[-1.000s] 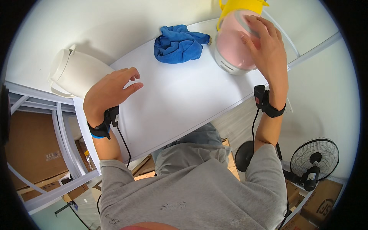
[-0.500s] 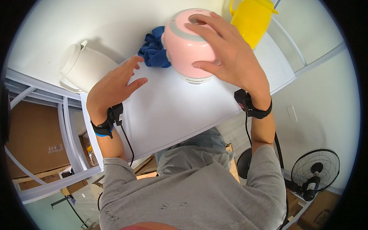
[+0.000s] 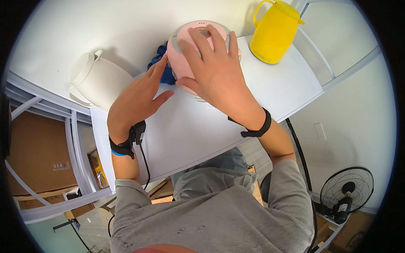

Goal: The person wipes the exterior of a pink appliance and a white kettle using a blue cloth. They rotate each item to clean multiple sides, then open the kettle lid to wipe the rim before closing it and placing both items back on the counter.

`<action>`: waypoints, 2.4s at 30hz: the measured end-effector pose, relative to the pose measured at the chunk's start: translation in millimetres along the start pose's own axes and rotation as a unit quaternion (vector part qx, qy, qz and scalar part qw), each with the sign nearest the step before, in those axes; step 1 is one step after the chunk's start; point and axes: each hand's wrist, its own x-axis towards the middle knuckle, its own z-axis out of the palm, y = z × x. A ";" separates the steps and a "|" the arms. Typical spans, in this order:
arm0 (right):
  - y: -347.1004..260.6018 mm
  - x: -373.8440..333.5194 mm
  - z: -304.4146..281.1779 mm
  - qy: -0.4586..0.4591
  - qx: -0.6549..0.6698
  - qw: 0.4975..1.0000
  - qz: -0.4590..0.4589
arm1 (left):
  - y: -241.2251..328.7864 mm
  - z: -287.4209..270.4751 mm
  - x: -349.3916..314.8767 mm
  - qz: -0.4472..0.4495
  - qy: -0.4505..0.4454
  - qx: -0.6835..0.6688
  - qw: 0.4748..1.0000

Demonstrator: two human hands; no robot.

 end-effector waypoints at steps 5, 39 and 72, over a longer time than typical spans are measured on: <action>40.2 4.8 -2.9 0.003 0.214 0.976 -0.040 | -7.9 -0.1 -0.7 0.029 0.031 0.032 0.999; -3.2 38.5 37.1 -0.150 0.388 0.909 -0.008 | -2.8 -38.3 -31.8 -0.029 0.137 0.096 0.985; 201.0 -3.5 135.9 -0.006 0.201 0.950 0.241 | 34.9 -0.1 -1.8 0.102 0.159 0.226 0.956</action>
